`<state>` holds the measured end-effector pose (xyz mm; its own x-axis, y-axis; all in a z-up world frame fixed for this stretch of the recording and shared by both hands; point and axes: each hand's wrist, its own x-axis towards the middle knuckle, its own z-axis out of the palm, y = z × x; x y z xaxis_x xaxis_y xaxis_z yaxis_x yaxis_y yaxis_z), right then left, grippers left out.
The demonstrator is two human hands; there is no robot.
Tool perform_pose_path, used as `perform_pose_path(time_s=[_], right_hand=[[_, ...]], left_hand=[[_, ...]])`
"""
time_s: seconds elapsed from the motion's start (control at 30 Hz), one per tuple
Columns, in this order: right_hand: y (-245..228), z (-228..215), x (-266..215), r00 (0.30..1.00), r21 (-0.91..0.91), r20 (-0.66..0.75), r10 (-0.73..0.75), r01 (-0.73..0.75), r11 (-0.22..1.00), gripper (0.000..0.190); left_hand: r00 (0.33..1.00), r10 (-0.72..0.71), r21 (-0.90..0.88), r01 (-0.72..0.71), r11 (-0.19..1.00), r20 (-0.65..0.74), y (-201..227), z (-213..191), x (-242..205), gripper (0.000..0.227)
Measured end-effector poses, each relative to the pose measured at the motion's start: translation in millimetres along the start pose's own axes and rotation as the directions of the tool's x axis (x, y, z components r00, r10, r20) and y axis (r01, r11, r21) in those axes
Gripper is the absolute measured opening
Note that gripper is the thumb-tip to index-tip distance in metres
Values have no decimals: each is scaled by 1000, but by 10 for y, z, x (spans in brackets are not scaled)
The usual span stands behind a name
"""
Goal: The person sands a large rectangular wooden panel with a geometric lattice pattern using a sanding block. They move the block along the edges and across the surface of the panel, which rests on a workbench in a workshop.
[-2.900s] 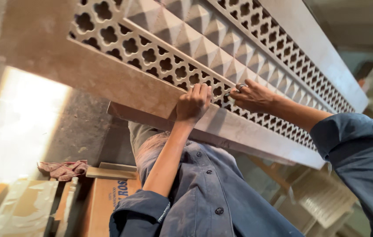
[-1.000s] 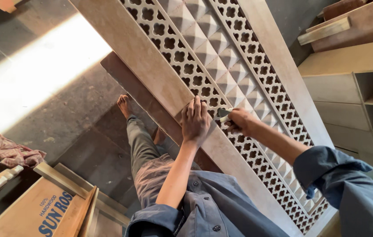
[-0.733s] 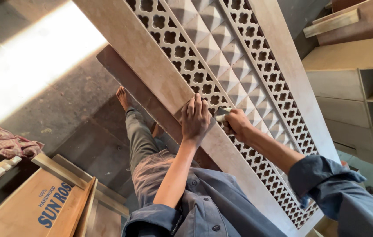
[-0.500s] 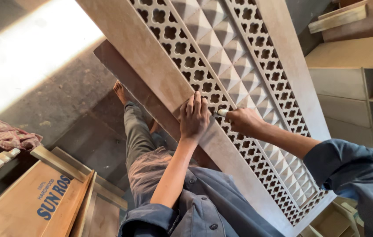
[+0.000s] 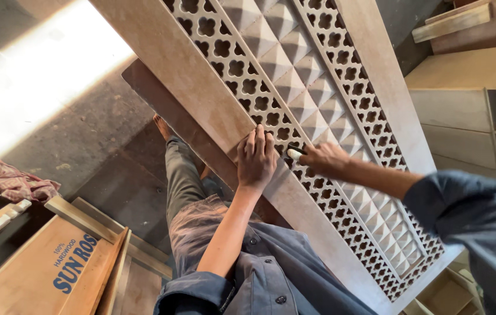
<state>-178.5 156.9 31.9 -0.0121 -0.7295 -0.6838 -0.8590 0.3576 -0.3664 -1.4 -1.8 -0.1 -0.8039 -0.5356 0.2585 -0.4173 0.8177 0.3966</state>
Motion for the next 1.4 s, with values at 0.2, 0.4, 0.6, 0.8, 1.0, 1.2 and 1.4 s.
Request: perform_pose_path(time_s=[0.2,0.4,0.6,0.8,1.0,1.2,1.4], right_hand=[[-20,-167,-52,997,-219,-69,36,-50,974,18],[-537,-251,-23,711,564,208,672,-648,512,24],[-478,-473,-41,941,-166,146,305,-281,945,23],[-437,-485,0,815,354,271,513,-580,734,29],[-334,-573,78,897,-209,265,353,-303,930,27],[-622,-441,1,900,9,161,406,-413,911,14],[-512,-222,32,760,877,433,484,-232,-421,8]], left_hand=[[1000,-5,7,5,1000,2,-7,-33,-6,33],[1000,-30,-31,30,999,7,0,-49,-20,33],[1000,-25,-58,24,998,-12,-9,-4,-20,32],[999,-50,-75,49,996,-6,-36,3,-23,32],[998,-59,-104,59,993,4,-50,7,-77,33],[999,-50,-84,51,995,13,-5,27,-69,33],[999,-52,-65,53,996,3,8,13,-37,32]])
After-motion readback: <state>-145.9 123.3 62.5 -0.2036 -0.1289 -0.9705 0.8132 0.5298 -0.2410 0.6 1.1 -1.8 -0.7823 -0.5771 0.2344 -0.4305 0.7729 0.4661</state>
